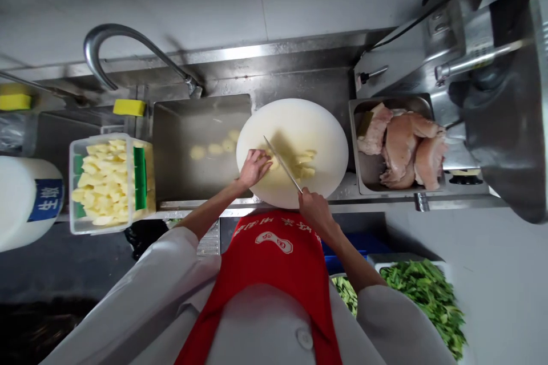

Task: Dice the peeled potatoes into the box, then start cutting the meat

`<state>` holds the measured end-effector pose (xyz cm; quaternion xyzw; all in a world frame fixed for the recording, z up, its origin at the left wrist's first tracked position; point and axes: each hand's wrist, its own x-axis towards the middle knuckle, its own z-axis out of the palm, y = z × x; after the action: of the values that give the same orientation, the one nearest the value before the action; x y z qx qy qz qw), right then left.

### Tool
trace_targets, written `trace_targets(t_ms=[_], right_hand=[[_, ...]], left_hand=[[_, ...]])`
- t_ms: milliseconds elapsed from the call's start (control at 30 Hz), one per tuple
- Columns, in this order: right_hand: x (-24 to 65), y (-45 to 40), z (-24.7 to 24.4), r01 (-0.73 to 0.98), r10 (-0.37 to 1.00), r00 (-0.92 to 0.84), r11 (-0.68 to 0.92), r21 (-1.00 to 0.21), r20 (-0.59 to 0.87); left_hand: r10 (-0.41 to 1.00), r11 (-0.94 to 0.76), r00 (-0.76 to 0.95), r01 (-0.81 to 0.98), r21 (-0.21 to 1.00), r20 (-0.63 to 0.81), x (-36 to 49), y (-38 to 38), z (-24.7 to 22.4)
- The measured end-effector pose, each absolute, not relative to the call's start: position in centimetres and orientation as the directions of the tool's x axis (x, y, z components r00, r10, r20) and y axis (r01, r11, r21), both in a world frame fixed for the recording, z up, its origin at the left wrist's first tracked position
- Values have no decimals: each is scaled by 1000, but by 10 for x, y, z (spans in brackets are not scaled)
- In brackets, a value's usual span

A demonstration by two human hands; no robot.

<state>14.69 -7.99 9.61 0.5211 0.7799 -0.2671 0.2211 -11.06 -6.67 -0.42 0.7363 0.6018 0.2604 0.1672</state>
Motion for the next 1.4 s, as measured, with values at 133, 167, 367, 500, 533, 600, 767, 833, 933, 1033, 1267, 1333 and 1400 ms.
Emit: trace_targets(t_ms=[133, 167, 367, 500, 533, 600, 767, 833, 933, 1033, 1267, 1333, 1400], right_hand=[[151, -74, 107, 911, 650, -400, 363, -198, -646], [152, -72, 108, 908, 645, -403, 371, -195, -650], [128, -46, 100, 886, 639, -455, 391, -247, -619], [102, -32, 90, 856, 633, -509, 443, -266, -583], [101, -32, 89, 854, 631, -512, 448, -265, -583], [108, -37, 90, 860, 625, -498, 443, -253, -601], [164, -68, 112, 895, 570, -391, 418, -154, -723], [184, -78, 125, 898, 552, -366, 420, -129, -749], [192, -84, 140, 891, 568, -371, 441, -110, -734], [173, -84, 142, 891, 603, -384, 441, -109, -699], [132, -77, 127, 887, 603, -401, 443, -128, -690], [130, -72, 124, 885, 601, -411, 444, -141, -686], [124, -65, 119, 885, 604, -420, 438, -159, -677]], left_hand=[[972, -231, 165, 770, 595, 164, -113, -64, -7], [973, -229, 158, 764, 603, 169, -113, -64, -9], [971, -227, 129, 761, 607, 202, -112, -67, -17], [972, -220, 115, 756, 616, 206, -114, -68, -23], [972, -217, 111, 756, 618, 207, -115, -69, -25], [974, -209, 101, 754, 623, 204, -115, -69, -27], [973, -207, 84, 733, 648, 216, -113, -68, -28], [966, -231, 88, 718, 657, 244, -115, -71, -25], [945, -239, 10, 705, 668, 327, -121, -79, -15], [905, -223, -99, 719, 658, 415, -127, -87, -7], [917, -308, 46, 713, 630, 396, -122, -75, -16], [917, -321, 61, 697, 641, 393, -122, -72, -21], [914, -332, 62, 681, 653, 400, -123, -71, -23]])
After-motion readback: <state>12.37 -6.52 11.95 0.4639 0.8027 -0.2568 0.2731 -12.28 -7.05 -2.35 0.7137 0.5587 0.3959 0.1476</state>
